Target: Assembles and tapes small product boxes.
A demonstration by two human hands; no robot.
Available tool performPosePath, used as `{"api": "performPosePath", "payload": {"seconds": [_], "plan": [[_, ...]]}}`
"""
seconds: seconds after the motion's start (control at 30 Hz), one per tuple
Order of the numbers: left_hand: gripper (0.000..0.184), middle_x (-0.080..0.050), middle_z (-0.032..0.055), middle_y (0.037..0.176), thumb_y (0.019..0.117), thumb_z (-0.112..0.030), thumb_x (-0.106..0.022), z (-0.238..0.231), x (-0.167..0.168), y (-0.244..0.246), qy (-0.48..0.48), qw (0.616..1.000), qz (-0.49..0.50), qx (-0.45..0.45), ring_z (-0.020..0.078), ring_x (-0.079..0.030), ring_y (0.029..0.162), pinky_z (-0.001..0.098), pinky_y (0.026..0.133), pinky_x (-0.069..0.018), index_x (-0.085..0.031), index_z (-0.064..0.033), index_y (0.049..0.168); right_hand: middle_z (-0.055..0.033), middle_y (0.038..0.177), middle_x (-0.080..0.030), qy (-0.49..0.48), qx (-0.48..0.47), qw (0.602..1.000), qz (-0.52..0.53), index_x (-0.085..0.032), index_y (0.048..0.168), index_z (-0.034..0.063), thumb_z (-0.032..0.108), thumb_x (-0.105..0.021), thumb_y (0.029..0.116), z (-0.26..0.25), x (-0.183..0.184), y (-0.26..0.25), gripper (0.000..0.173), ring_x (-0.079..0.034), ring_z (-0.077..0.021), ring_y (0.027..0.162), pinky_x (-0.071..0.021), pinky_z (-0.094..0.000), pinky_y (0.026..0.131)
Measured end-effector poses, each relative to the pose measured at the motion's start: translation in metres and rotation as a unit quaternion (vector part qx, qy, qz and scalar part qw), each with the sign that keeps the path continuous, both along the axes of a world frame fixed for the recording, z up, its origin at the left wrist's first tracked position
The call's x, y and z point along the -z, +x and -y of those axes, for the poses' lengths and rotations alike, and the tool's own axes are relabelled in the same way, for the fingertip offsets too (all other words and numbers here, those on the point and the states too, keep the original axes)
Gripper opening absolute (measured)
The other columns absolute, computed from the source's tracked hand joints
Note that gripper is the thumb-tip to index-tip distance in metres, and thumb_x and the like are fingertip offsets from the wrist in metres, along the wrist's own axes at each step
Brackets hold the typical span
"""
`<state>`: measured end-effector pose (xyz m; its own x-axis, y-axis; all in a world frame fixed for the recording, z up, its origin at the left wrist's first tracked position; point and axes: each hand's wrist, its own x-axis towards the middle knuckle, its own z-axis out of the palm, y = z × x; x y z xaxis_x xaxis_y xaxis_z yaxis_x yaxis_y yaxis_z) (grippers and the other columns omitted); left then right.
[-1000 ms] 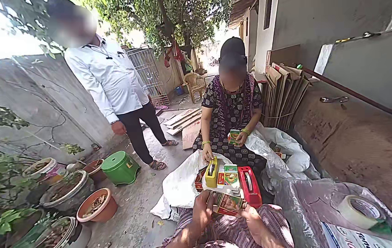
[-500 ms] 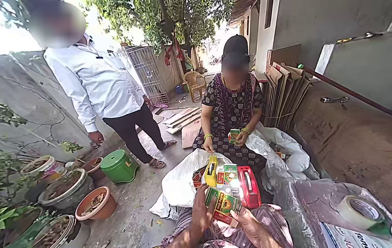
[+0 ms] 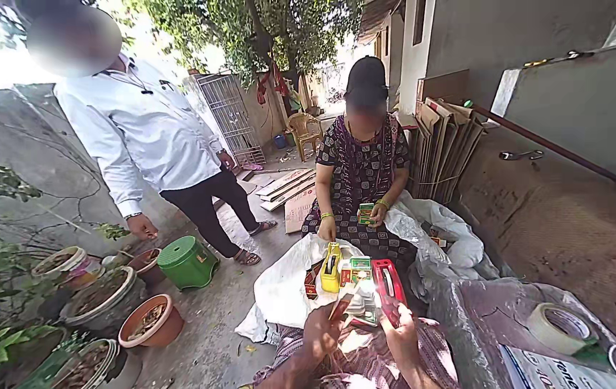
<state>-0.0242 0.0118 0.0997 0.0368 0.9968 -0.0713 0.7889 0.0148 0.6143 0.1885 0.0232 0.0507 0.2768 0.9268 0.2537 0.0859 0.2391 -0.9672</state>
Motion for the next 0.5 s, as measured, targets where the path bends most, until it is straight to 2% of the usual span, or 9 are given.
{"api": "performPosePath", "payload": {"seconds": [0.03,0.1,0.13,0.2,0.23,0.3,0.37,0.43,0.5], "plan": [[0.032,-0.075,0.0121,0.098,0.0975,-0.034,-0.06,-0.003,0.005,-0.004,-0.001,0.998,0.069,0.007,0.0255,-0.072,0.094,0.0521,0.088,-0.0577,-0.074,-0.008,0.111,-0.0129,0.123,-0.068,-0.022,-0.02,0.999,-0.028,-0.059,0.133,-0.0017,0.019,-0.072,0.0873,0.001,-0.002,-0.001,0.052,-0.068,-0.0166,0.11,-0.0575,-0.0331,0.095],[0.036,-0.074,0.0113,0.092,0.1026,-0.031,-0.053,-0.001,0.008,-0.004,-0.027,0.979,0.197,0.048,0.0197,-0.072,0.089,0.0454,0.086,-0.058,-0.073,-0.0017,0.103,-0.0098,0.115,-0.074,-0.076,-0.088,0.988,-0.099,-0.058,0.134,-0.0014,0.015,-0.07,0.0913,0.005,-0.003,-0.004,0.047,-0.073,-0.0163,0.1,-0.0618,-0.0333,0.089],[0.034,-0.075,0.0099,0.095,0.1025,-0.029,-0.053,0.004,0.006,0.0,-0.047,0.969,0.235,0.062,0.0167,-0.072,0.092,0.0425,0.089,-0.0582,-0.073,-0.0016,0.106,-0.0096,0.105,-0.075,-0.093,-0.112,0.982,-0.116,-0.063,0.128,-0.0013,0.015,-0.068,0.0918,0.006,0.0,-0.007,0.04,-0.074,-0.0173,0.092,-0.0628,-0.0348,0.082],[0.032,-0.075,0.0061,0.097,0.1027,-0.031,-0.057,0.013,0.004,0.009,-0.078,0.954,0.28,0.066,0.0119,-0.071,0.092,0.0376,0.089,-0.058,-0.073,-0.004,0.109,-0.0061,0.082,-0.071,-0.095,-0.106,0.983,-0.113,-0.071,0.101,0.0025,0.019,-0.07,0.0909,0.005,0.006,-0.01,0.019,-0.068,-0.0151,0.072,-0.0581,-0.0335,0.068],[0.034,-0.075,0.0055,0.098,0.1019,-0.036,-0.06,0.016,0.003,0.013,-0.097,0.951,0.288,0.061,0.0122,-0.071,0.093,0.0382,0.09,-0.0581,-0.073,-0.0059,0.111,-0.0039,0.075,-0.067,-0.093,-0.1,0.984,-0.113,-0.069,0.093,0.0048,0.017,-0.071,0.0897,0.005,0.008,-0.009,0.013,-0.064,-0.013,0.068,-0.0555,-0.0316,0.065],[0.039,-0.074,0.0054,0.105,0.1012,-0.041,-0.061,0.021,0.002,0.017,-0.125,0.94,0.313,0.048,0.013,-0.071,0.099,0.0381,0.095,-0.0572,-0.07,-0.0071,0.118,-0.0036,0.073,-0.066,-0.09,-0.091,0.984,-0.123,-0.068,0.087,0.0045,0.01,-0.073,0.0884,0.002,0.008,-0.005,0.008,-0.063,-0.0116,0.066,-0.0557,-0.0297,0.066],[0.04,-0.073,0.0077,0.112,0.1039,-0.036,-0.058,0.024,0.001,0.023,-0.145,0.915,0.376,0.026,0.0143,-0.07,0.103,0.0368,0.096,-0.0573,-0.064,-0.0042,0.128,-0.0037,0.075,-0.068,-0.098,-0.088,0.982,-0.136,-0.07,0.09,0.0034,0.009,-0.072,0.0891,0.003,0.005,-0.003,0.006,-0.064,-0.0111,0.067,-0.0549,-0.0281,0.064],[0.044,-0.07,0.0097,0.121,0.1069,-0.033,-0.05,0.026,-0.004,0.027,-0.162,0.891,0.424,0.013,0.0157,-0.067,0.111,0.037,0.099,-0.0554,-0.055,-0.0033,0.14,-0.0058,0.082,-0.069,-0.126,-0.118,0.971,-0.163,-0.068,0.103,0.0014,0.011,-0.071,0.0923,0.005,0.004,-0.003,0.015,-0.064,-0.0126,0.07,-0.0547,-0.0292,0.063],[0.049,-0.068,0.0116,0.128,0.1081,-0.036,-0.048,0.025,-0.004,0.03,-0.156,0.871,0.466,-0.011,0.0185,-0.066,0.117,0.0389,0.103,-0.0545,-0.049,-0.0041,0.145,-0.0063,0.086,-0.07,-0.15,-0.15,0.96,-0.183,-0.064,0.113,0.001,0.01,-0.073,0.0893,0.008,0.002,-0.006,0.027,-0.066,-0.0131,0.073,-0.0554,-0.0301,0.066]]}}
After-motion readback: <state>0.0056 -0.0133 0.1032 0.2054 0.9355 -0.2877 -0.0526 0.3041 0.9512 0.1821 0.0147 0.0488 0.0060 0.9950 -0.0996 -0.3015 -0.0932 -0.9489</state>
